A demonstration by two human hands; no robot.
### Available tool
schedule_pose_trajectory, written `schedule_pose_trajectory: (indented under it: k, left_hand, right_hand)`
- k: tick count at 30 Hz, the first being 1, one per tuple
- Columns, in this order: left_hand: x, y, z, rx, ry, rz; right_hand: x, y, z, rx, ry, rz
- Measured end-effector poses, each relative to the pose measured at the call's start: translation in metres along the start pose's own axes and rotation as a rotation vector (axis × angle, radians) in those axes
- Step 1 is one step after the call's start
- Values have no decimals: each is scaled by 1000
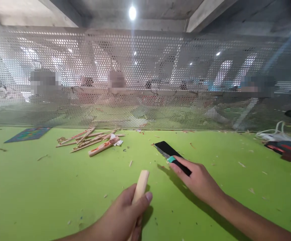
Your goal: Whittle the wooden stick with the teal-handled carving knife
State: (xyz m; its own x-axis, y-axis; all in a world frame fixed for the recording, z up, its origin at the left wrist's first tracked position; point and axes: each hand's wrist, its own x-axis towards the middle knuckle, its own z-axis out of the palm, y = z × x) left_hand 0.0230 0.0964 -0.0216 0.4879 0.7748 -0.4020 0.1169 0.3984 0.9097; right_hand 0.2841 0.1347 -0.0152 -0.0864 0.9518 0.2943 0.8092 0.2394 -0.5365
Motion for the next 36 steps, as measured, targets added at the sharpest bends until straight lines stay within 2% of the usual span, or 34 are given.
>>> schedule_pose_trajectory:
  k: [5,10,12,18,21,23,25,27,29,33,36]
  left_hand:
    - [10,-2,-3,-28,-75,-6]
    - [11,-5,0,-48,-111,37]
    - [11,-7,0,-47,-108,59]
    - [11,-2,-1,-62,-94,21]
    - [9,3,-2,-65,-99,0]
    - [6,5,-3,-61,-107,-14]
    - [4,6,-4,-28,-103,-27]
    - [3,4,-6,-2,-94,-36]
    - [5,1,-8,-24,-99,-37]
    - [9,-4,-10,-66,-109,-19]
    - [7,-3,-8,-46,-99,-27]
  right_hand:
    - [-10,-10,3,67,-205,-255]
    - [-21,-24,5,66,-402,-394]
    - [-24,-27,5,66,-443,-430]
    - [-28,-32,11,22,-378,-403]
    - [-22,-25,13,11,-310,-368]
    - [-13,-14,11,0,-228,-287]
    - [-3,-1,9,-35,-161,-126]
    - [2,7,6,-51,-75,-61]
    - [1,6,6,5,-84,-99]
    - [-9,-11,10,40,-156,-253]
    - [-13,-17,12,33,-161,-268]
